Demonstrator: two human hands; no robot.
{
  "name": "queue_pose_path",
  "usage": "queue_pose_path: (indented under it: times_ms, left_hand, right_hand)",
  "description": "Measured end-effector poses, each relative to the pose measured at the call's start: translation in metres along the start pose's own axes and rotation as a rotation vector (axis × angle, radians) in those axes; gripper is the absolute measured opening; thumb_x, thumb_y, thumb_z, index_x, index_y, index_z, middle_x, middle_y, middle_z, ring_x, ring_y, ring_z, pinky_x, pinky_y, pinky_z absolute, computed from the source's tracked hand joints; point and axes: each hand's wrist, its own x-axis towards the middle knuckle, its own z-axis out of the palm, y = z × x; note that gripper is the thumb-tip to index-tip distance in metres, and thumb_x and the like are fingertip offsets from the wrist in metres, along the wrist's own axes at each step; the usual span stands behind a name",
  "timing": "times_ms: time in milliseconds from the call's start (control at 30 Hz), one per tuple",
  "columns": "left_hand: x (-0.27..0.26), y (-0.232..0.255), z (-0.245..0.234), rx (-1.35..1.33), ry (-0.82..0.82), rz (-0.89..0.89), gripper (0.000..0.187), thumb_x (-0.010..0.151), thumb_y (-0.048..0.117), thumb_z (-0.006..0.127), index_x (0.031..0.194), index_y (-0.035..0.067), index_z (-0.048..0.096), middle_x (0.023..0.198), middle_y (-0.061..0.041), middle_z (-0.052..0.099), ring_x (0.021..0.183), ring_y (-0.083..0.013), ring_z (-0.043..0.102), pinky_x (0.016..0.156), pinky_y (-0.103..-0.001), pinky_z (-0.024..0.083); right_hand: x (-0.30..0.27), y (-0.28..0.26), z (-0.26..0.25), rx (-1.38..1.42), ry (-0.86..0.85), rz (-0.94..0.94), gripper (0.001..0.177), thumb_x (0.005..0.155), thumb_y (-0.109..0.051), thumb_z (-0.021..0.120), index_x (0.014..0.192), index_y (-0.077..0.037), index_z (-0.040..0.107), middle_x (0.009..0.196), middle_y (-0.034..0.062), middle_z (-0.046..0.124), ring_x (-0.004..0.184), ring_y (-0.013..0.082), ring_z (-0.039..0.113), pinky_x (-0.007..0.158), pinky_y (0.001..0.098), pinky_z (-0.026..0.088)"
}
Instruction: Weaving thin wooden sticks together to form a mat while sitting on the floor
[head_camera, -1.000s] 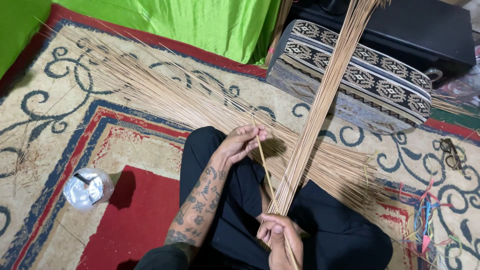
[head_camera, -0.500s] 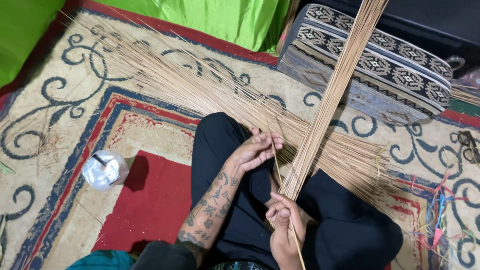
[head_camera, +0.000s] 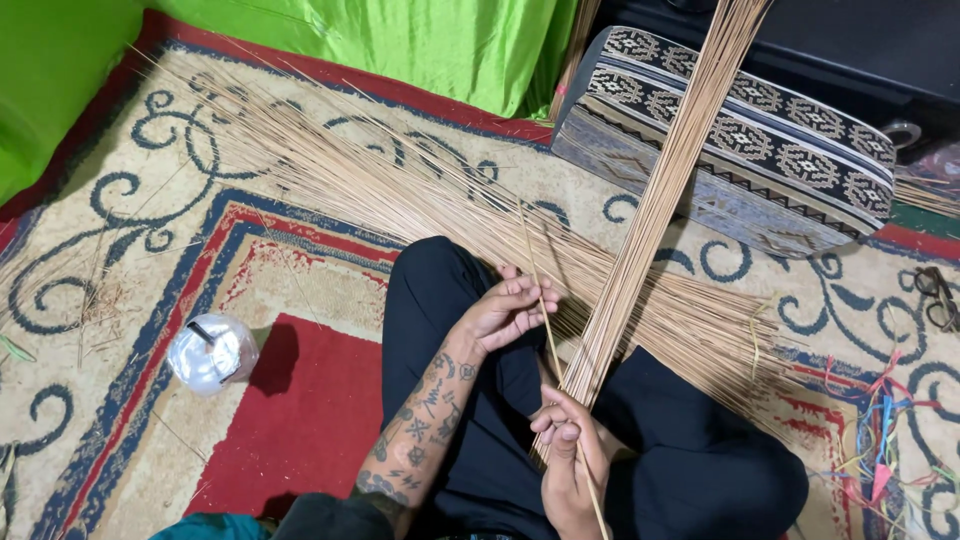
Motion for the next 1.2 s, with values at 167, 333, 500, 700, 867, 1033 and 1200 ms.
queue_pose_path:
  times_ms: [167,333,500,700,867,1033,1200]
  left_hand:
    - [0.019,-0.007,-0.028,-0.129,0.172,0.078,0.009,0.098,0.015,0.069,0.094,0.009,0.063,0.087,-0.01,0.074,0.068,-0.0119,0.066,0.057,-0.018,0.05]
    - [0.014,-0.003,-0.017,-0.064,0.281,0.056,0.023,0.1,0.022,0.066,0.112,0.003,0.068,0.103,-0.015,0.076,0.088,-0.021,0.076,0.073,-0.028,0.061]
    - [0.008,0.001,-0.014,-0.149,-0.038,0.162,0.011,0.1,0.01,0.065,0.108,0.002,0.067,0.096,-0.012,0.073,0.091,-0.0274,0.071,0.091,-0.04,0.057]
    - [0.01,0.004,-0.006,-0.029,0.213,0.065,0.025,0.1,0.018,0.066,0.118,0.002,0.065,0.113,-0.016,0.074,0.099,-0.0211,0.073,0.091,-0.036,0.06]
    - [0.019,0.003,-0.012,-0.135,0.294,0.152,0.015,0.099,0.021,0.067,0.093,0.007,0.066,0.083,-0.008,0.074,0.063,-0.0136,0.067,0.072,-0.03,0.061]
    - [0.008,0.003,-0.006,-0.039,0.06,0.114,0.028,0.1,0.016,0.067,0.122,-0.001,0.063,0.111,-0.017,0.073,0.1,-0.0222,0.073,0.096,-0.036,0.059]
    - [0.002,0.005,-0.004,-0.002,-0.063,0.026,0.015,0.096,0.014,0.072,0.107,0.008,0.065,0.099,-0.011,0.075,0.089,-0.0185,0.072,0.089,-0.028,0.056]
  right_hand:
    - [0.001,0.001,-0.001,-0.036,-0.036,0.025,0.064,0.105,-0.052,0.034,0.124,0.0,0.066,0.078,0.0044,0.068,0.068,0.0118,0.063,0.068,0.0251,0.056]
    - [-0.001,0.014,-0.001,-0.065,-0.176,0.117,0.062,0.104,-0.053,0.031,0.13,-0.006,0.064,0.093,0.0049,0.071,0.076,0.0115,0.064,0.084,0.0295,0.051]
    - [-0.002,0.013,0.001,0.009,-0.162,0.031,0.055,0.105,-0.046,0.04,0.127,0.0,0.06,0.096,0.0103,0.069,0.083,0.0161,0.066,0.077,0.0276,0.058]
    - [0.002,0.019,0.008,-0.023,-0.152,0.127,0.047,0.106,-0.041,0.036,0.114,-0.003,0.063,0.094,0.0084,0.072,0.079,0.014,0.066,0.075,0.0288,0.057]
    - [0.001,0.006,0.009,-0.095,-0.093,-0.011,0.044,0.107,-0.034,0.037,0.113,-0.002,0.065,0.09,0.0092,0.071,0.081,0.0155,0.07,0.075,0.0286,0.06]
    - [0.01,0.011,0.013,-0.104,-0.041,-0.021,0.049,0.108,-0.039,0.036,0.122,-0.003,0.066,0.092,0.0105,0.071,0.076,0.0145,0.067,0.071,0.0271,0.058]
    - [0.036,0.012,0.014,-0.21,-0.068,-0.147,0.048,0.107,-0.039,0.042,0.13,-0.001,0.06,0.111,0.0158,0.064,0.1,0.0233,0.067,0.094,0.0351,0.056]
